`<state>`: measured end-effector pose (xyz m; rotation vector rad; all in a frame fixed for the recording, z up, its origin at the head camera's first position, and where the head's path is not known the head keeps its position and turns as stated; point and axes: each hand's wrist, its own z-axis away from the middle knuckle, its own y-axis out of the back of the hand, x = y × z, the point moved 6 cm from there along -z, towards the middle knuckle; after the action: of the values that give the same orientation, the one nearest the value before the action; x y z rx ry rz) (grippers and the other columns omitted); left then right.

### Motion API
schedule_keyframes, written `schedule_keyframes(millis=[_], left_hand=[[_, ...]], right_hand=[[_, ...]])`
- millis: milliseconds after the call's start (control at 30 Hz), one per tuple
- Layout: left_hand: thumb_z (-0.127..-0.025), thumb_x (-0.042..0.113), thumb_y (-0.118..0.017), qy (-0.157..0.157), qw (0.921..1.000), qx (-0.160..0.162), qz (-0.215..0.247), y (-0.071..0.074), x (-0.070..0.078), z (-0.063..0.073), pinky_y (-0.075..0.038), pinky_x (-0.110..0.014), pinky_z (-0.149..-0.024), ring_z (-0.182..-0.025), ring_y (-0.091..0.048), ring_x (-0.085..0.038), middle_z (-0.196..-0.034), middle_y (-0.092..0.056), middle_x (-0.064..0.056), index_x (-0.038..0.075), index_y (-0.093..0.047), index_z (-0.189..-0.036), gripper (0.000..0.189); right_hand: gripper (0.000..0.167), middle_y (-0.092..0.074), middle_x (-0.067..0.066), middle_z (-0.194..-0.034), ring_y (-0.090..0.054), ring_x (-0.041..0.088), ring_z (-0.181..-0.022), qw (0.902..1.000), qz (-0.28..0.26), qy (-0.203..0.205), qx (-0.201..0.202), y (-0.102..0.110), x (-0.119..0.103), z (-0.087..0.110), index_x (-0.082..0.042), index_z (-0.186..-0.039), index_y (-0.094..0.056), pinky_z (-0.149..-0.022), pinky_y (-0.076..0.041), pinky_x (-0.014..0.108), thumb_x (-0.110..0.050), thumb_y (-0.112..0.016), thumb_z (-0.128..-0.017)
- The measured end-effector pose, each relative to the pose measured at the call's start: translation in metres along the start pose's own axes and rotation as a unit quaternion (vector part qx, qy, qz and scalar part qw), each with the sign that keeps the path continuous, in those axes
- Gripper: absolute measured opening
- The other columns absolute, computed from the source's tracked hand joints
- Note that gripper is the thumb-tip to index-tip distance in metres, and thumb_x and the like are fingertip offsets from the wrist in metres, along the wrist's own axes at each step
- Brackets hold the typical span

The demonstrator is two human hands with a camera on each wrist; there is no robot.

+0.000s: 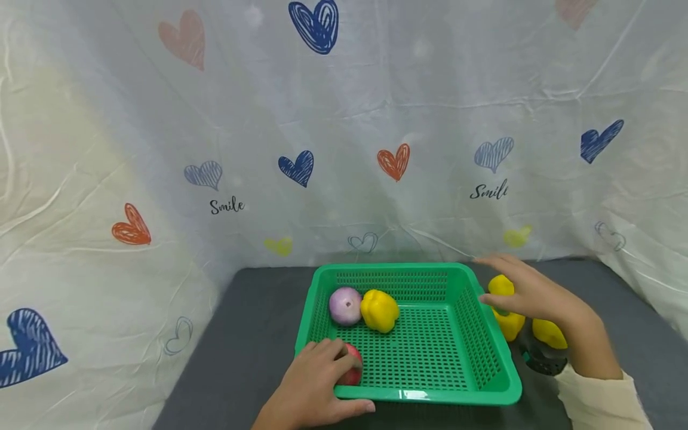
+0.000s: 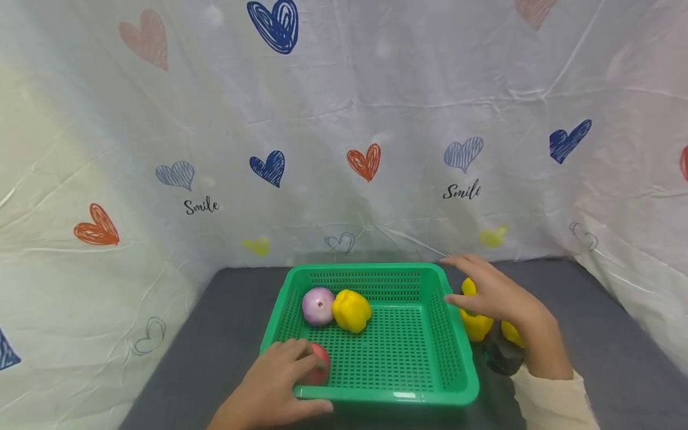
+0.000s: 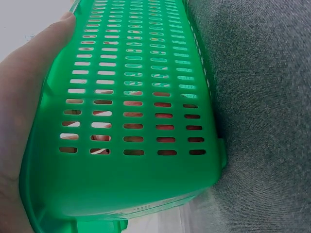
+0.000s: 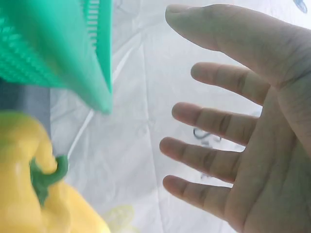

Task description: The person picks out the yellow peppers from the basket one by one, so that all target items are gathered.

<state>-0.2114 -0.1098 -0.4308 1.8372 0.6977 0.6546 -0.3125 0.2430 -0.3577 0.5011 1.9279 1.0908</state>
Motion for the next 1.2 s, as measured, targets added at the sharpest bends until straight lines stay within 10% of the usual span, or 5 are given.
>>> schedule_keyframes(millis=[1200], left_hand=[[-0.085, 0.079, -0.054, -0.004, 0.9999, 0.012, -0.008, 0.000, 0.000, 0.000, -0.040, -0.029, -0.072, -0.083, -0.045, -0.007, -0.100, -0.053, 0.012, 0.028, -0.070, -0.103, 0.056]], right_hand=[[0.057, -0.054, 0.012, -0.138, -0.054, 0.033, -0.123, 0.9792, 0.063, 0.096, -0.167, -0.084, -0.063, -0.077, -0.008, -0.138, -0.057, -0.096, -0.047, 0.051, -0.020, -0.080, -0.087]])
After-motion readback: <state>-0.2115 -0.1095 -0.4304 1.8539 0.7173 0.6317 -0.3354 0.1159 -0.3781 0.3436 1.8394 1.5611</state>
